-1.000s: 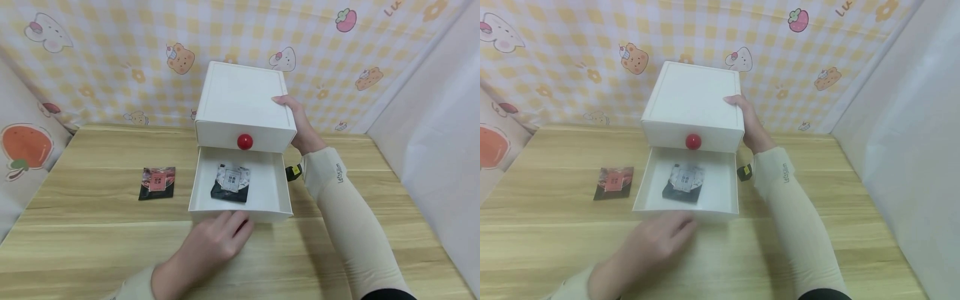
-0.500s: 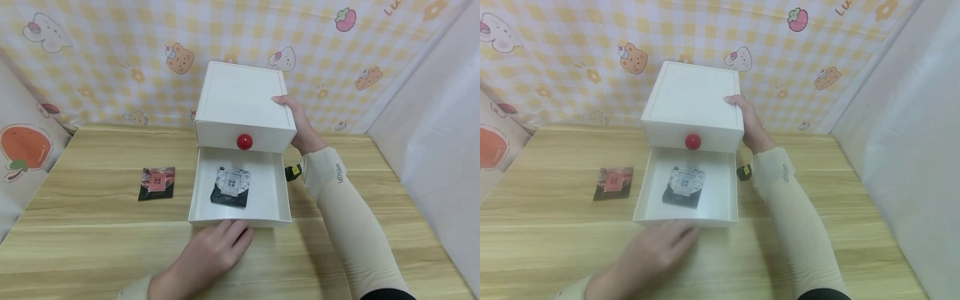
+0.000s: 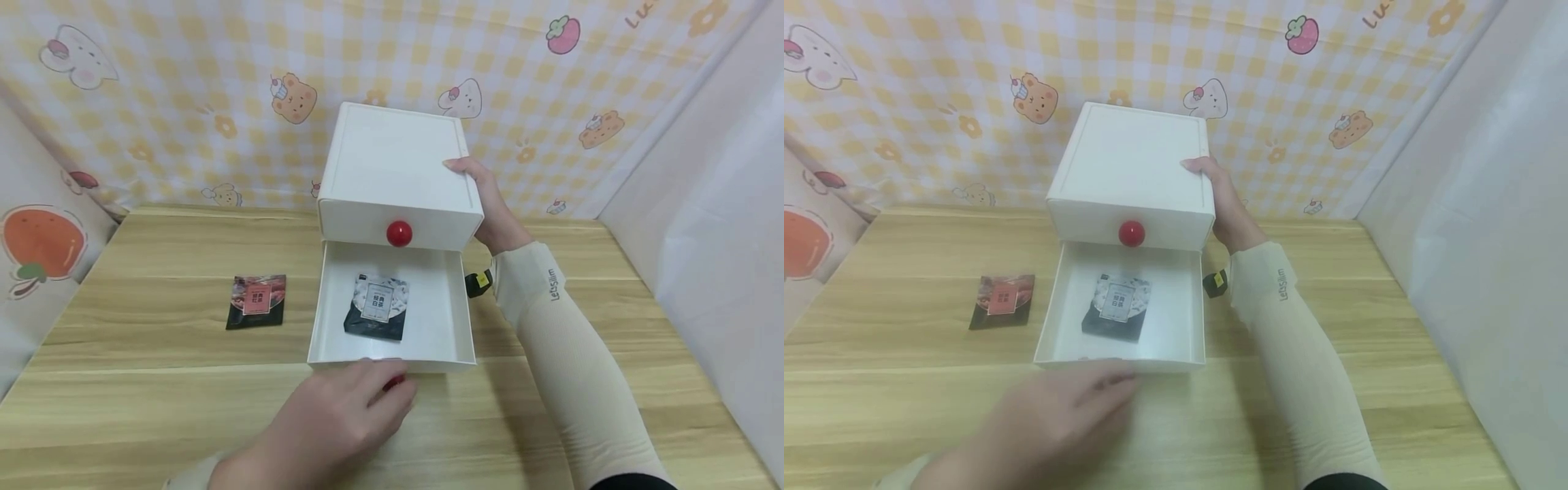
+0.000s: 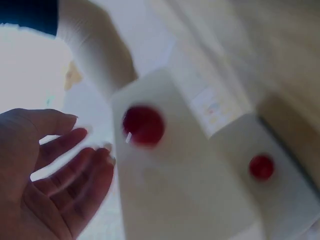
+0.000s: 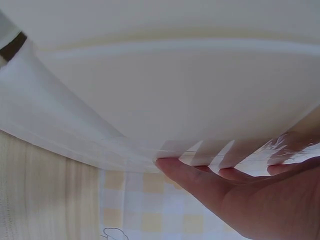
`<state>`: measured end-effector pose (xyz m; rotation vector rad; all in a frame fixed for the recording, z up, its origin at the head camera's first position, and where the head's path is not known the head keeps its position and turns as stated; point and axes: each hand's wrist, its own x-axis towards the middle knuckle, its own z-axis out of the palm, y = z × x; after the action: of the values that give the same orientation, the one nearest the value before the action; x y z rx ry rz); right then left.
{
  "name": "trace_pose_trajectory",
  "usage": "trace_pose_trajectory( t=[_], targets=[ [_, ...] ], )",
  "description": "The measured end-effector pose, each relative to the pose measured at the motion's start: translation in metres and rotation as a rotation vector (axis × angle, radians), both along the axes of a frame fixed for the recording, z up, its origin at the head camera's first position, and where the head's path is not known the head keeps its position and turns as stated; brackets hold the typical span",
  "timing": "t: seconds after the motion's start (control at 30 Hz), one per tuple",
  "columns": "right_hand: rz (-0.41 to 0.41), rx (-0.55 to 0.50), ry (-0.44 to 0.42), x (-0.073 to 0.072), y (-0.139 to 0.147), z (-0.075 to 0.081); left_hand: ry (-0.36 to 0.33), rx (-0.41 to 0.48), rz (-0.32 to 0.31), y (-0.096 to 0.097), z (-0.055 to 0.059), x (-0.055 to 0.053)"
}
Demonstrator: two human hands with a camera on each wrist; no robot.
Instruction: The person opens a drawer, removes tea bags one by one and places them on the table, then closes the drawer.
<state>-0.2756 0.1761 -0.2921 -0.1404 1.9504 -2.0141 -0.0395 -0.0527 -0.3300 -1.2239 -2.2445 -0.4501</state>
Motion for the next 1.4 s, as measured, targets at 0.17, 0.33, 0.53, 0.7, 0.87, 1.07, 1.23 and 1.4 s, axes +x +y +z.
trace_pose_trajectory(
  t=[0.17,0.33,0.53,0.7,0.87,1.07,1.23,1.4],
  targets=[
    [-0.018,-0.01,-0.001,0.0,0.0,0.001,-0.065,-0.012,0.035,-0.014,0.018,-0.02],
    [-0.018,-0.001,-0.004,-0.002,0.0,0.0,-0.255,-0.124,0.141,-0.022,0.024,-0.045],
    [-0.023,0.022,-0.003,-0.001,0.0,0.0,-0.501,-0.208,0.111,-0.019,0.024,-0.064],
    [-0.016,0.02,-0.005,0.0,0.001,0.001,-0.596,-0.293,0.103,-0.011,0.023,-0.077],
    [-0.012,0.02,-0.011,0.0,0.001,0.001,-0.613,-0.371,0.121,-0.008,0.018,-0.085],
    [-0.016,0.033,-0.014,0.002,-0.001,0.002,-0.631,-0.375,0.129,-0.007,0.014,-0.089],
    [-0.017,0.037,-0.015,0.001,0.0,0.002,-0.6,-0.375,0.117,-0.005,0.011,-0.091],
    [-0.021,0.044,-0.015,0.0,0.0,0.0,-0.524,-0.359,0.101,-0.005,0.009,-0.093]
  ],
)
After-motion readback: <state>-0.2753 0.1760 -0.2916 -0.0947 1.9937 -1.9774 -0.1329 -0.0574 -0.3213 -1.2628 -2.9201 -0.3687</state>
